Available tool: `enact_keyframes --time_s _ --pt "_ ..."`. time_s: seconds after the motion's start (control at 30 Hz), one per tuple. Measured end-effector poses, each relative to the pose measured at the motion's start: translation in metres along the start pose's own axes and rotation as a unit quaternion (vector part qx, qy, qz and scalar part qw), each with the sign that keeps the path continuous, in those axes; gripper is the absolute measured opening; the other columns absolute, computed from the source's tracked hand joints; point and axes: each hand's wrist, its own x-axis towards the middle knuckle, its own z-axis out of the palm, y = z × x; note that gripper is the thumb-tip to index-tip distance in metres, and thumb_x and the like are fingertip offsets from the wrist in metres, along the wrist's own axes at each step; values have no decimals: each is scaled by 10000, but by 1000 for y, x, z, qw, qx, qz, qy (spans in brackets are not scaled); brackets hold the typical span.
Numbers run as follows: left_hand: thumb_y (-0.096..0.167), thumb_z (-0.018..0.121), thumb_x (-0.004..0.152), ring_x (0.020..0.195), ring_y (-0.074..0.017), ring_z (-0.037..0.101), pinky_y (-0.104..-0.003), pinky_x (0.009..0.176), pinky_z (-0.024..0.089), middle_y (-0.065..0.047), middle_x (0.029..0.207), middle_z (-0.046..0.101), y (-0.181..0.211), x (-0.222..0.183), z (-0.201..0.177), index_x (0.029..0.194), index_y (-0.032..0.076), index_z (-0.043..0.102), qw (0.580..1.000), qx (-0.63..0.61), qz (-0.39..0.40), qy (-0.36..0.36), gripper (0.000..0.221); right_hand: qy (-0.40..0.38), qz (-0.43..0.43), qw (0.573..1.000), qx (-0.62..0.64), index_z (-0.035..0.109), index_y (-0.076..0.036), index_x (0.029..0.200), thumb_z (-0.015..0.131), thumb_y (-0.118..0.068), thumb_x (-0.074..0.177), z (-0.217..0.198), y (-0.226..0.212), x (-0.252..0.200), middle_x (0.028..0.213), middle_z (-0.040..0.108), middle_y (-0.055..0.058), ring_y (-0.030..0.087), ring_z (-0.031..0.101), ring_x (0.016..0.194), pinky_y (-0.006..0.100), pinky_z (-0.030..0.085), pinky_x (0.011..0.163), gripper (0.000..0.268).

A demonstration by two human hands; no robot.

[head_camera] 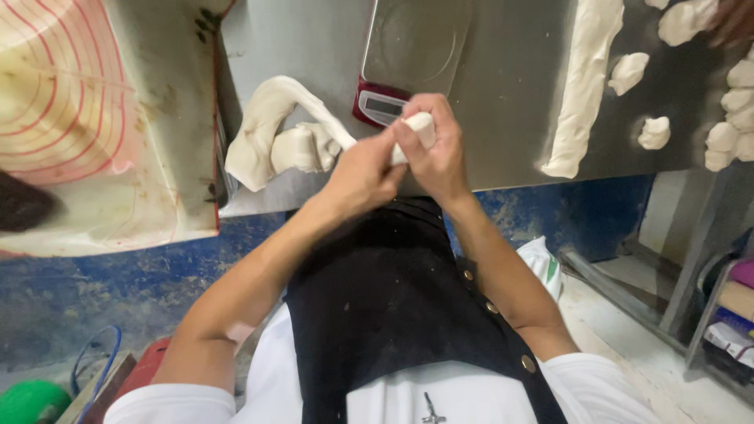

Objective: The person weighs pieces of dough on a digital scale and places them onto a large strip of dough on the counter.

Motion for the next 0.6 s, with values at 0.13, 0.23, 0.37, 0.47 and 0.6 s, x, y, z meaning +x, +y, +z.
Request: enact_keyframes --time_s 0.13,0.23,0.37,0.47,0.6 --pt "213 783 781 1001 -378 644 -496 853 493 -203 1066 666 -7 0 17 1394 -44 490 970 235 42 52 726 132 63 983 -111 658 -25 1014 712 -240 999 7 40 0 888 679 45 132 650 800 305 547 698 222" --pt "201 771 706 941 -335 664 -469 797 500 -177 995 672 -27 4 35 1414 -63 494 920 372 50 113 805 130 71 980 -136 680 -25 1028 647 -232 1042 17 57 -19 874 699 64 142 671 774 326 556 703 209" --pt "187 669 1003 796 -262 711 -466 741 511 -61 813 711 -84 20 50 1038 120 675 911 403 17 84 76 80 168 973 -139 685 -6 911 646 -224 1051 16 57 -19 752 671 107 184 625 698 360 534 672 262" --pt "229 654 931 726 -272 721 -456 679 530 -84 755 714 -115 29 37 845 162 753 907 416 37 53 148 -71 315 946 18 716 -40 882 632 -179 924 11 0 -7 776 720 63 159 689 677 360 569 596 168" --pt "231 659 848 682 -354 713 -495 584 534 -170 767 716 -97 37 21 896 173 797 931 364 -19 32 157 -308 -152 936 82 688 -78 1015 770 -259 926 -4 -137 -10 944 725 82 270 752 840 379 617 773 218"
